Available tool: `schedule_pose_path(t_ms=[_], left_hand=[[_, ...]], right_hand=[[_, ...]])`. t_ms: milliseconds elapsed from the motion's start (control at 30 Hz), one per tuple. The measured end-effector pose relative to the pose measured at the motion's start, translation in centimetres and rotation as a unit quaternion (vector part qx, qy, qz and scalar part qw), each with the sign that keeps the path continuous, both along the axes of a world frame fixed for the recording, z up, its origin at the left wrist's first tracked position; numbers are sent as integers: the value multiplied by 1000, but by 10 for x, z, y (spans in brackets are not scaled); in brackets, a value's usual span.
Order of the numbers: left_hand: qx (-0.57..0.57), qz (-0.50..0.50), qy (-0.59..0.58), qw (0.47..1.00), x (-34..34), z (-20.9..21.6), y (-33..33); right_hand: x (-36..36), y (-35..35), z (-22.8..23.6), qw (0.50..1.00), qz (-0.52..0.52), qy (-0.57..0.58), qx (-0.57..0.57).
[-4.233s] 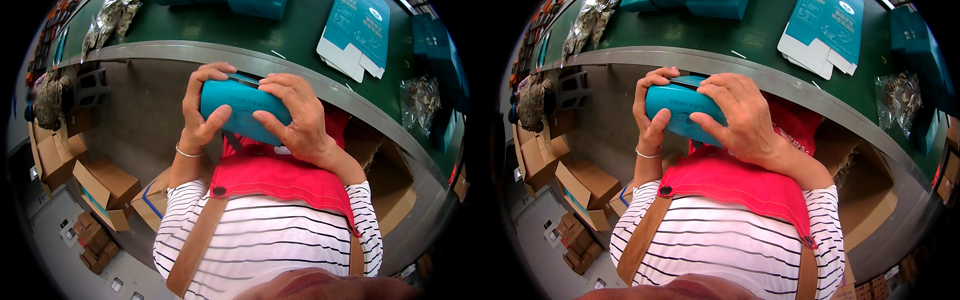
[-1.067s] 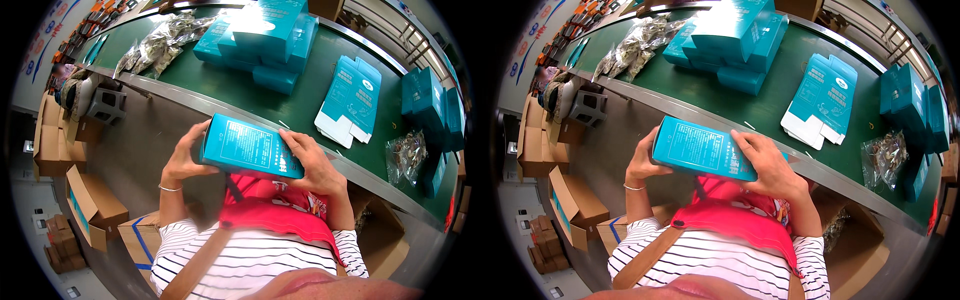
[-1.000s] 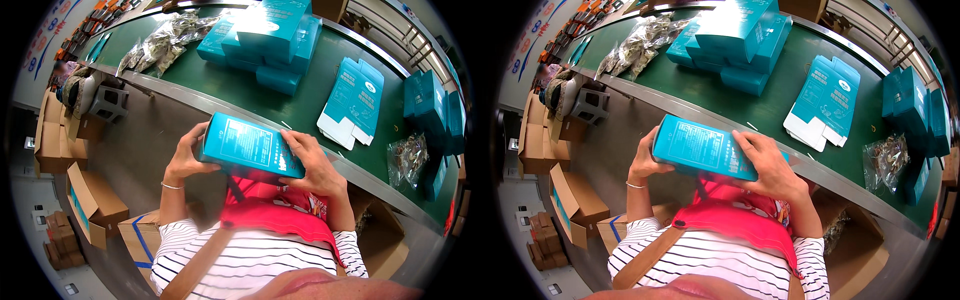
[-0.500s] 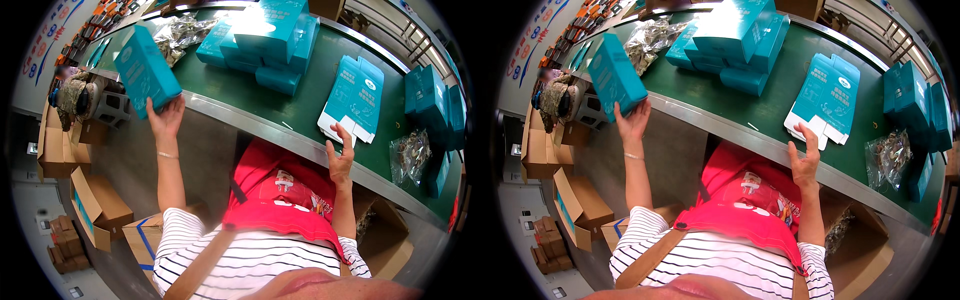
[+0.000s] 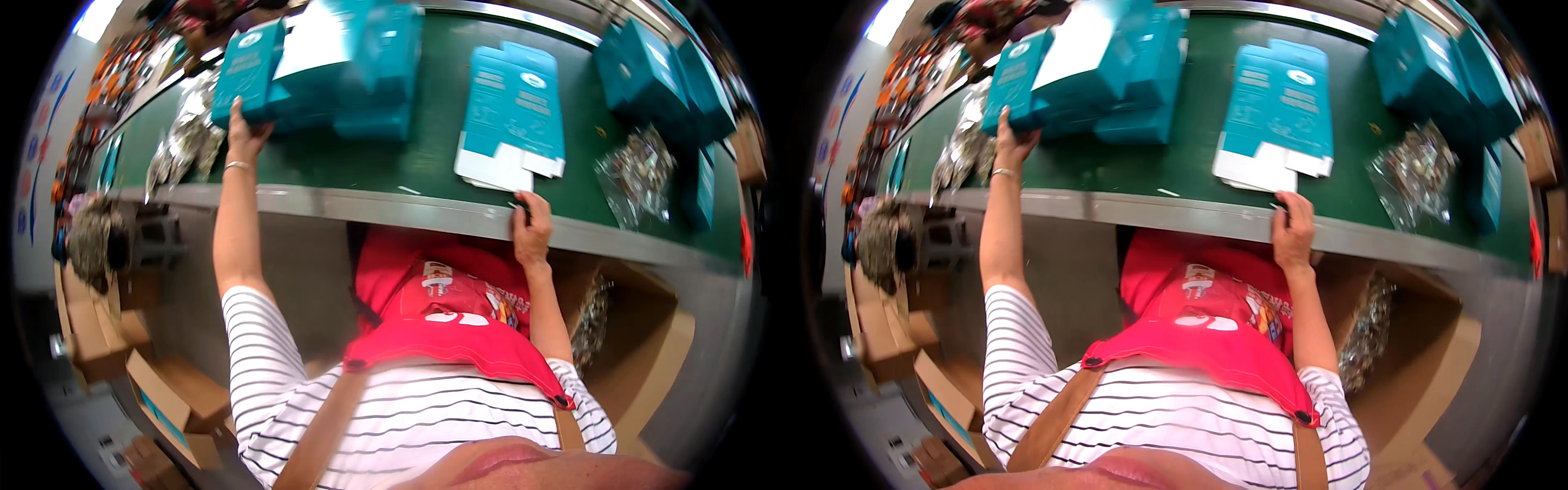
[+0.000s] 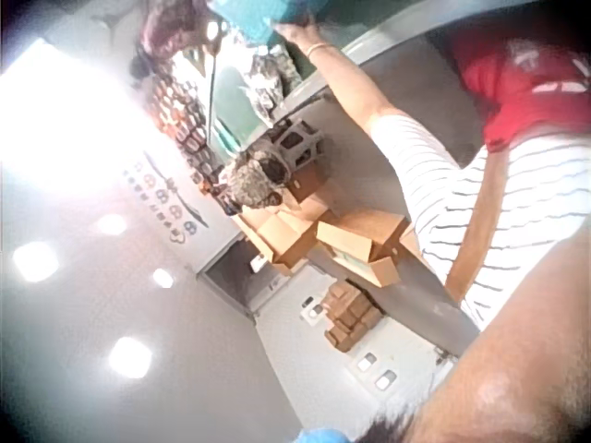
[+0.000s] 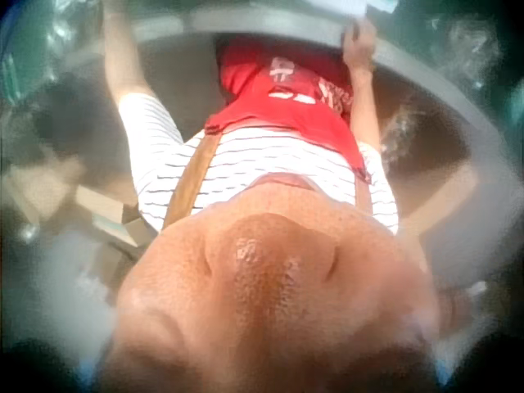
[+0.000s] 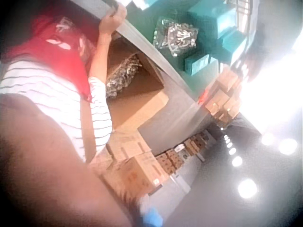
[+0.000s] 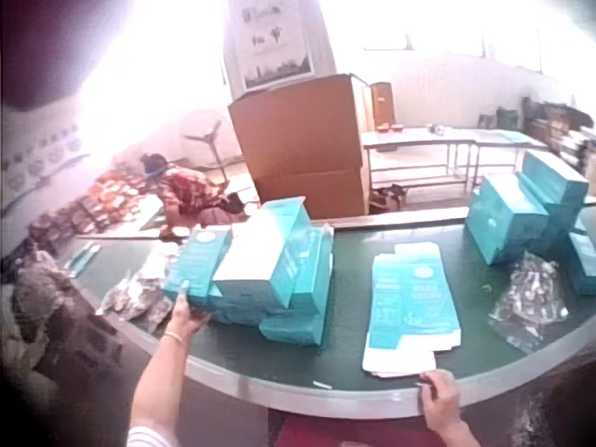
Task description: The person assembles teal-colored cardboard boxes by folding the flaps and tucking them into place. They then pick up clear plastic bags containing dried food items from a larger cardboard box and place them inside the assembled teal boxes. The person repeats this process, folding boxes and filling them with the packaged items.
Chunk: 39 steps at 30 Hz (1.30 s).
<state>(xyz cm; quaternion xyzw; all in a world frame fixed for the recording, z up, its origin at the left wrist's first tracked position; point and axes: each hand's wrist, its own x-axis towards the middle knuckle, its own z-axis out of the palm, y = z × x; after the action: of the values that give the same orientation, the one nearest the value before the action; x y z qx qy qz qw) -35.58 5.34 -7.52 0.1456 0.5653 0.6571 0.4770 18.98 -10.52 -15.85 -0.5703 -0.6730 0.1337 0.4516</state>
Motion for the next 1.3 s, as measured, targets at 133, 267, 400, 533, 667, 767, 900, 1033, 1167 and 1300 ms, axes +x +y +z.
schedule_pose_path(t_ms=[133,267,400,533,667,767,900,1033,1167,1300], left_hand=[[-129,12,-4,992,-23,-14,0],[-44,-26,63,997,-9,-13,-7],[34,8,29,999,-8,-23,-33],[-40,-26,74,996,-17,-57,-64],[-76,-361,90,925,89,-39,-99],[-54,-450,122,883,179,-16,-102],[24,-516,120,848,254,-19,-85],[64,-482,180,855,298,-61,-48],[23,-442,245,863,312,-71,-31],[73,-378,215,897,311,-79,-36]], right_hand=[[-8,4,2,999,22,-25,25],[-2,2,5,999,8,-41,30],[-2,1,4,1000,13,-8,24],[11,13,3,956,-50,288,-26],[56,43,6,921,-53,382,-54],[72,72,14,905,-58,410,-98],[78,95,23,864,-40,446,-230],[79,102,22,862,-47,448,-232],[90,110,20,823,-18,506,-257],[93,104,7,812,28,512,-278]])
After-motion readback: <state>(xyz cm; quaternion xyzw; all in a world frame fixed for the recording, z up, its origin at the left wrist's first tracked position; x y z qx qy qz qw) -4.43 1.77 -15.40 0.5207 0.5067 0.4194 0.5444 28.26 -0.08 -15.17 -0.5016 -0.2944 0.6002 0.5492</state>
